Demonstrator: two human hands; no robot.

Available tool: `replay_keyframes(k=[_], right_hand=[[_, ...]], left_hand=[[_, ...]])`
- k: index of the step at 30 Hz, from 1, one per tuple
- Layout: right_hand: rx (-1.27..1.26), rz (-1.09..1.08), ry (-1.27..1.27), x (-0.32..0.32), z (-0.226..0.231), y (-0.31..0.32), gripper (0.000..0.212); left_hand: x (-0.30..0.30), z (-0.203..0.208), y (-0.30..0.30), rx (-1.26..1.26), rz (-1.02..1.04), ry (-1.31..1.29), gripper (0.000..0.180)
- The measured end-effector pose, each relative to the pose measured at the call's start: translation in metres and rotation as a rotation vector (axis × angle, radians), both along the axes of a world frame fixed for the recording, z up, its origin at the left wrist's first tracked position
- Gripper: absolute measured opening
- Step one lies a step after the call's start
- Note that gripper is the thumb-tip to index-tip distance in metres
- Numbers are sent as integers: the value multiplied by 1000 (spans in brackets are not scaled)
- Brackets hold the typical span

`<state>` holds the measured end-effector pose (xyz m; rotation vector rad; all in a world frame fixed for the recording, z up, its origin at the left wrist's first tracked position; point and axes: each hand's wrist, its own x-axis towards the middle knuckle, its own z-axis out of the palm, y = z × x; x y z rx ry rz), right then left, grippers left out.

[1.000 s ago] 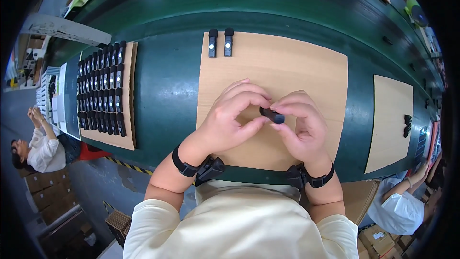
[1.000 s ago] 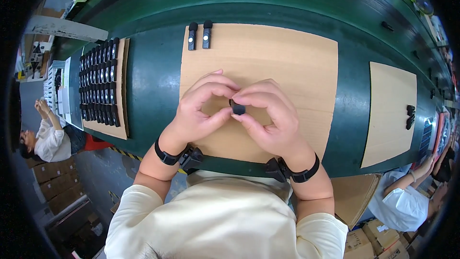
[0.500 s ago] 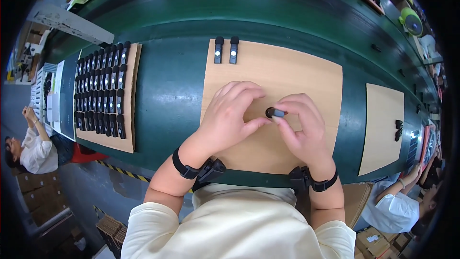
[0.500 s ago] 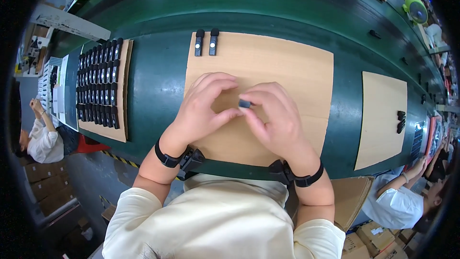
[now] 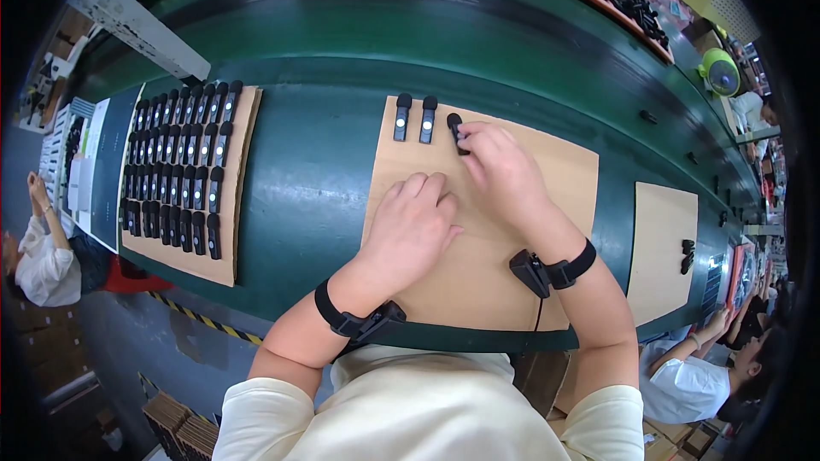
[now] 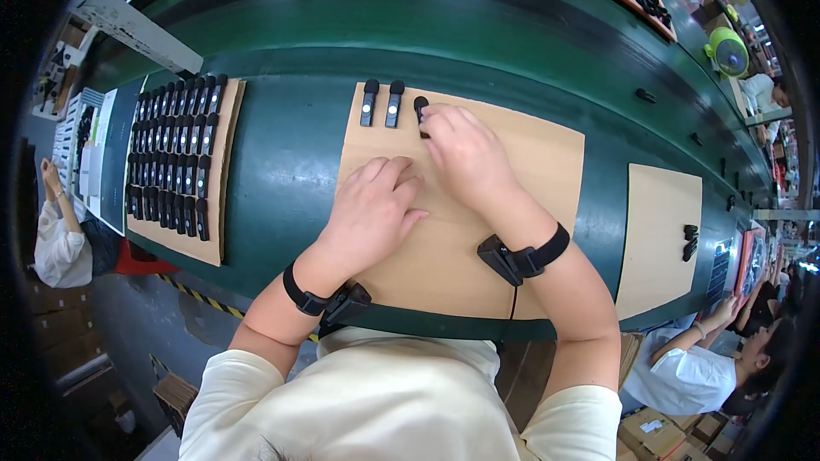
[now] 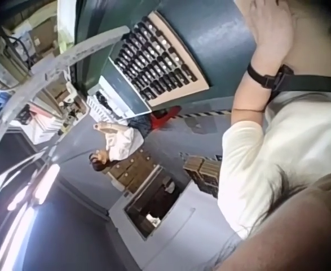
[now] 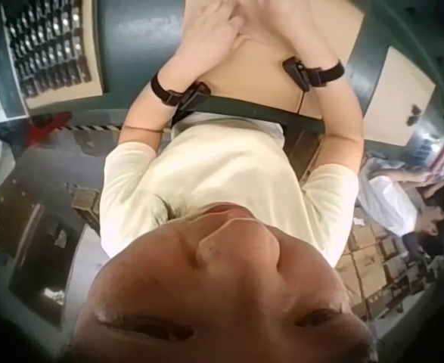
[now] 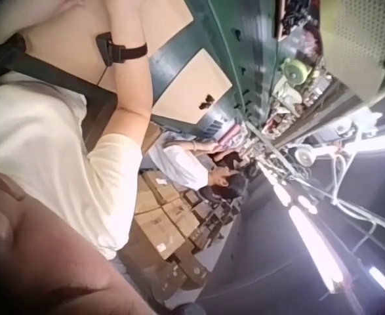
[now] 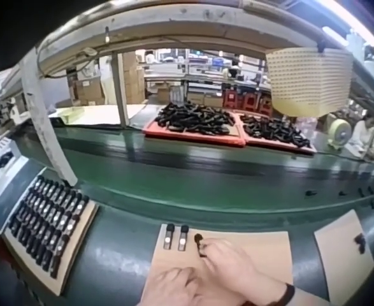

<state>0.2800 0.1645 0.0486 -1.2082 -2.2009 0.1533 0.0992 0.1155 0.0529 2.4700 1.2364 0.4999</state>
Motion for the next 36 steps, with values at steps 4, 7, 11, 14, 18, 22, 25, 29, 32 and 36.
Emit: replay_keyframes(k=[4,7,11,14,18,22,25,29,32,36], right_hand=[[-39,16,-51,-7,-3,-3,21],[-66,5,-53,-13,-4,2,20],[-58,-23,-41,-12,-8,14,19],[-22,-43,-37,-5,-9,20,22],[-40,-59,-25,8,-6,21,26],[18,-88,-50,41,4,27,29],[-46,-247,-67,97,7,42,32],[14,-498,-178,201,-9,75,40],[-5,-796,-249,275,-21,97,42],[-79,-1085,-285,337,-37,108,36]], left_hand=[[-3,0,1,3,-7,10,38],[-6,-2,2,-5,-9,36,39],[-4,-1,3,-15,-13,47,39],[1,0,4,4,-9,10,38],[9,-7,9,99,-5,-50,31],[17,-9,13,137,9,-58,27],[23,-8,15,129,23,-50,28],[32,-7,18,109,38,-51,29],[35,-8,20,109,37,-40,28],[38,-11,23,126,57,-33,28]])
